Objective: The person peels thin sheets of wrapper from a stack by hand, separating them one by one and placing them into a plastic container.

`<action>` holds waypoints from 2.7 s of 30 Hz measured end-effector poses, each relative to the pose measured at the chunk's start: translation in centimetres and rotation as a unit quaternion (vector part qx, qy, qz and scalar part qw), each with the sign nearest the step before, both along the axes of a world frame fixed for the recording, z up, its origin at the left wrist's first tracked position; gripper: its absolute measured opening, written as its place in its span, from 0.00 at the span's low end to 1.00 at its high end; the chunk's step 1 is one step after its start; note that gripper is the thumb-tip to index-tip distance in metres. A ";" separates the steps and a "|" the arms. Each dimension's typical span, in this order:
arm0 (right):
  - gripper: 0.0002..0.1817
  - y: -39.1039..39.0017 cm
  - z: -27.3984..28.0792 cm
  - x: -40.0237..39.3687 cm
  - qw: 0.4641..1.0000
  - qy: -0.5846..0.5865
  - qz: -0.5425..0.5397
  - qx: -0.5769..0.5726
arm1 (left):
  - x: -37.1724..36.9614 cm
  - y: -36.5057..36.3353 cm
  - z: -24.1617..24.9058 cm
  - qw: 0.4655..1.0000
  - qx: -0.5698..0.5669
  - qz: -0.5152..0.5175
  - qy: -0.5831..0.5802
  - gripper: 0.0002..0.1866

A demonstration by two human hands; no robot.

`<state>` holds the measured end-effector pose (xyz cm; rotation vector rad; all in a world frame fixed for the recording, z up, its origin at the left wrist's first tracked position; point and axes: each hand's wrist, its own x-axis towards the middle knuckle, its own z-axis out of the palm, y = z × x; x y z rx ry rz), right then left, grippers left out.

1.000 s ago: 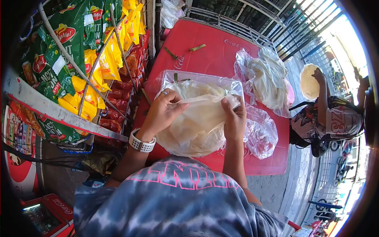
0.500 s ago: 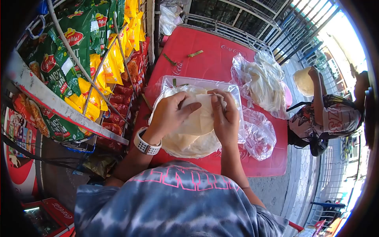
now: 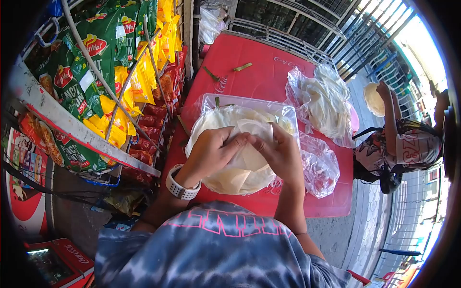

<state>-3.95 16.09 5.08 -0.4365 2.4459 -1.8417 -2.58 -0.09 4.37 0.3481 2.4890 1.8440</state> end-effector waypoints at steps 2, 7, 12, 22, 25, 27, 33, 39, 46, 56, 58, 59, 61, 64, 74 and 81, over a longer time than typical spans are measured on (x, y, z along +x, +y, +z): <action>0.12 0.3 -1.2 0.2 0.986 -0.040 0.021 -0.161 | 0.2 -0.1 0.0 0.999 0.023 -0.016 -0.026 0.16; 0.08 0.6 -2.5 -0.5 0.921 -0.089 -0.066 -0.373 | -0.3 -0.9 -0.8 0.990 0.134 0.050 -0.019 0.15; 0.08 0.8 -3.1 -0.6 0.876 -0.120 -0.089 -0.459 | 0.2 -0.8 -2.0 0.981 0.165 0.091 -0.041 0.16; 0.14 0.0 -1.3 -0.9 0.911 -0.206 0.063 -0.352 | -1.8 -0.1 -2.0 0.986 0.149 -0.062 -0.038 0.15; 0.15 -0.2 -0.2 -1.0 0.931 -0.153 0.062 -0.326 | -2.1 -0.1 -1.3 0.986 0.152 -0.040 -0.058 0.13; 0.18 -0.9 -1.3 -1.2 0.984 -0.006 0.032 -0.177 | -2.4 0.0 -1.1 0.982 0.186 -0.010 -0.015 0.12; 0.10 -1.7 -1.3 -2.1 0.976 0.026 -0.137 -0.168 | -2.5 0.1 -0.8 0.978 0.142 0.124 0.094 0.08; 0.05 -1.4 -1.8 -1.4 0.955 -0.026 -0.040 -0.291 | -2.8 -0.2 -2.0 0.987 0.090 0.042 0.125 0.14; 0.13 -1.5 -1.1 -1.0 0.975 -0.028 0.044 -0.217 | -2.2 -0.2 -0.5 0.997 0.005 0.000 0.071 0.15; 0.07 -0.8 -2.2 -1.6 0.975 0.069 -0.197 -0.079 | -1.9 -1.3 -1.6 0.973 -0.042 0.145 0.175 0.11; 0.06 -0.7 -1.7 -1.5 0.966 0.014 -0.229 -0.123 | -1.9 -1.4 -1.7 0.983 0.001 0.147 0.111 0.12; 0.07 -0.8 -1.7 -1.3 0.971 0.008 -0.185 -0.150 | -2.1 -1.2 -2.2 0.983 0.048 0.130 0.117 0.12; 0.08 -1.3 -2.0 -1.1 0.974 -0.004 -0.096 -0.204 | -2.7 -0.6 -3.1 0.977 0.142 0.096 0.128 0.13; 0.11 -1.6 -2.7 -1.1 0.950 -0.076 -0.013 -0.302 | -2.8 0.2 -2.5 0.977 0.208 0.051 0.015 0.13; 0.08 -1.3 -2.4 -2.3 0.979 0.008 -0.157 -0.128 | -2.7 -0.4 -1.1 0.979 0.140 0.122 0.084 0.05; 0.07 0.5 -3.6 -2.8 0.948 -0.045 -0.116 -0.293 | -3.3 -0.6 -3.1 0.981 0.172 0.070 0.064 0.11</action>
